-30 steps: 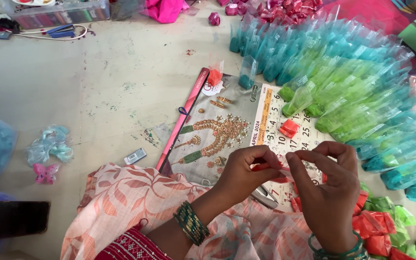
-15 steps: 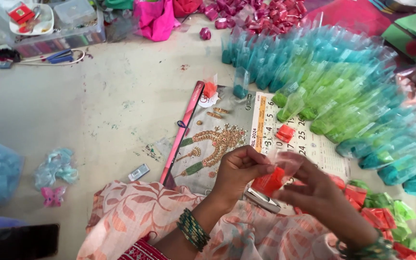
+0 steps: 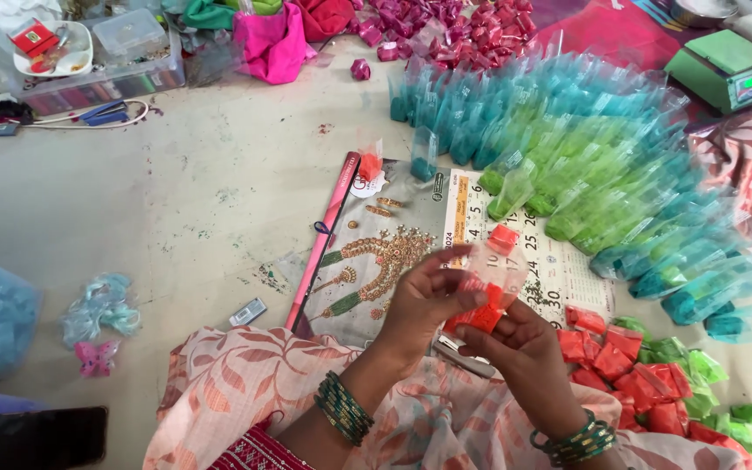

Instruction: The person packages and seals small items into plastic bags using a stapler.

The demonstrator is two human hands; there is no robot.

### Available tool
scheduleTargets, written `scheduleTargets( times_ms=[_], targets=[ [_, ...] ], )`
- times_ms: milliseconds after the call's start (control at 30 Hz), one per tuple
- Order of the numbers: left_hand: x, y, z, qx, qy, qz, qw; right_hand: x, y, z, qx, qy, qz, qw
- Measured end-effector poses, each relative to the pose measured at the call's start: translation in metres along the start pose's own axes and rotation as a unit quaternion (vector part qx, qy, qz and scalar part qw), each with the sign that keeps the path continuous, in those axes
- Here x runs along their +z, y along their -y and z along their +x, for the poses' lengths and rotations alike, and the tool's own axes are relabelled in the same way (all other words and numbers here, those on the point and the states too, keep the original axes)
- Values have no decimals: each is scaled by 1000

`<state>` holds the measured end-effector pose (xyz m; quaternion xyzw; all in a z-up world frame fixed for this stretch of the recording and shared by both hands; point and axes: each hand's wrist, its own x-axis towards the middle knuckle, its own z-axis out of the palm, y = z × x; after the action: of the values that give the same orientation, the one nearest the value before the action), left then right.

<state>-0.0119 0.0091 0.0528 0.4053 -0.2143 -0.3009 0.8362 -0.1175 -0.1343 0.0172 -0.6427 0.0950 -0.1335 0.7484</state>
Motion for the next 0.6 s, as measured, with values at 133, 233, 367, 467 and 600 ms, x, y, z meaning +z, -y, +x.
scheduleTargets(
  times_ms=[133,233,367,467,600],
  targets=[
    [1,9,-1,-43,15,46,998,5,7,-3,0,-5,-13,1000],
    [2,9,0,-13,-27,70,997,20,28,-10,9,-11,-24,1000],
    [13,-5,0,3,-38,31,999,19,54,-16,-12,-12,-126,992],
    [23,-22,-6,9,-31,55,998,16,90,-26,-75,-45,-174,981],
    [34,-40,-12,16,-9,87,996,27,160,-45,-123,-32,-178,976]
  ],
)
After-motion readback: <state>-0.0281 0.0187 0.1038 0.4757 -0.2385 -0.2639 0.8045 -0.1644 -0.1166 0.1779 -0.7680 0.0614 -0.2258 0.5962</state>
